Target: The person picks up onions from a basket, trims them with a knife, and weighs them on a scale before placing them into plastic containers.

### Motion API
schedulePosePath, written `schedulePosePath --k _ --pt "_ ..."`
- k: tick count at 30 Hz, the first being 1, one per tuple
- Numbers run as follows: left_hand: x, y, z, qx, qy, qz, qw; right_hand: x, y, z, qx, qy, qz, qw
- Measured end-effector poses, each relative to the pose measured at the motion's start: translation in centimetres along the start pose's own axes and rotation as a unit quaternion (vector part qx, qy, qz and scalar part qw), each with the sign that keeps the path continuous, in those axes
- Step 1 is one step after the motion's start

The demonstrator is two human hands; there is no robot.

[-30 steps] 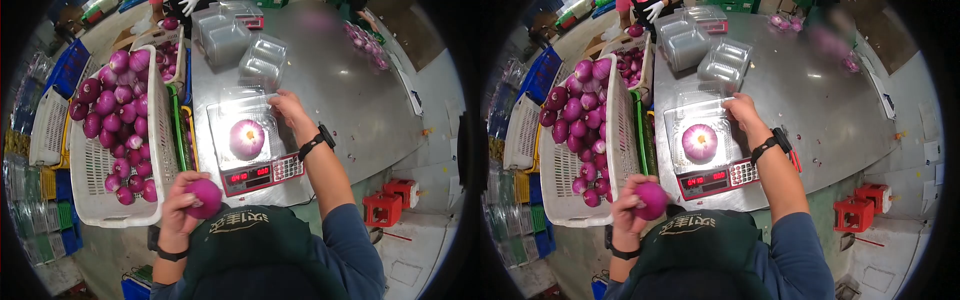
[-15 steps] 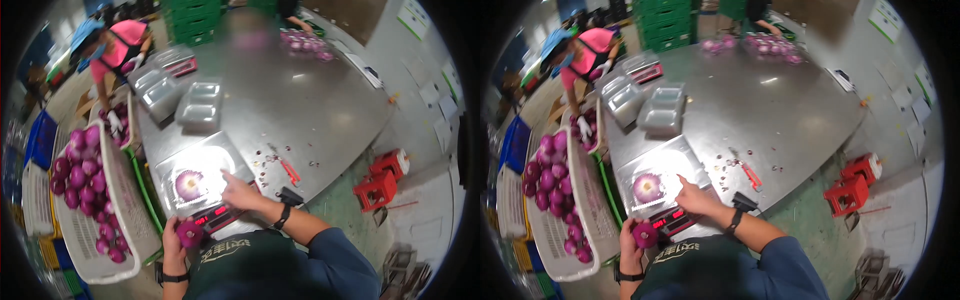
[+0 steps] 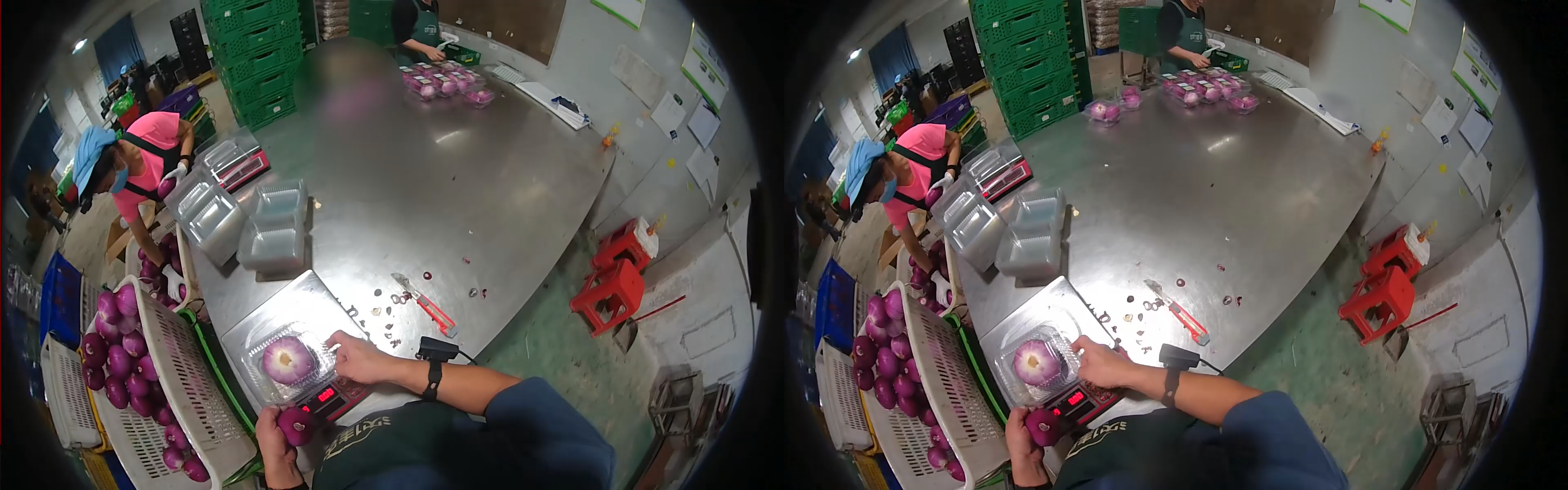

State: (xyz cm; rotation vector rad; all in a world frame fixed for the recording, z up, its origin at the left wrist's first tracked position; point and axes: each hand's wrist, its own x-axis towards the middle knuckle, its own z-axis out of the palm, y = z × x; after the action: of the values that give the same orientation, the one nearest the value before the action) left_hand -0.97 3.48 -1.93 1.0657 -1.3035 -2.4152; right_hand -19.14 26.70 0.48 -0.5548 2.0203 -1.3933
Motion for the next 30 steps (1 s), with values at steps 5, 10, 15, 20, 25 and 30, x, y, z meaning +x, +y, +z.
schedulePosePath --k 5,10,15,20,25,30 --pt "-0.6 0.5 5.1 0.075 -0.022 -0.008 0.997 -1.3 0.9 -5.8 0.077 -0.06 0.07 0.993" --pt "0.7 0.5 10.2 0.127 -0.06 -0.045 0.989 -0.6 2.4 -11.5 0.116 -0.068 0.14 0.981" --pt "3.5 0.6 13.9 0.167 -0.11 -0.065 0.978 2.1 4.3 -12.0 0.2 -0.009 0.112 0.973" --pt "2.5 0.6 16.9 0.073 -0.092 -0.096 0.988 3.8 10.2 -17.0 0.399 0.122 0.126 0.9" --pt "1.7 1.0 13.7 -0.043 -0.134 -0.114 0.984 8.4 14.4 -32.1 0.352 0.278 0.193 0.873" --pt "0.8 2.5 12.2 -0.107 -0.133 -0.099 0.98 18.4 19.8 -47.2 0.043 0.591 0.096 0.8"
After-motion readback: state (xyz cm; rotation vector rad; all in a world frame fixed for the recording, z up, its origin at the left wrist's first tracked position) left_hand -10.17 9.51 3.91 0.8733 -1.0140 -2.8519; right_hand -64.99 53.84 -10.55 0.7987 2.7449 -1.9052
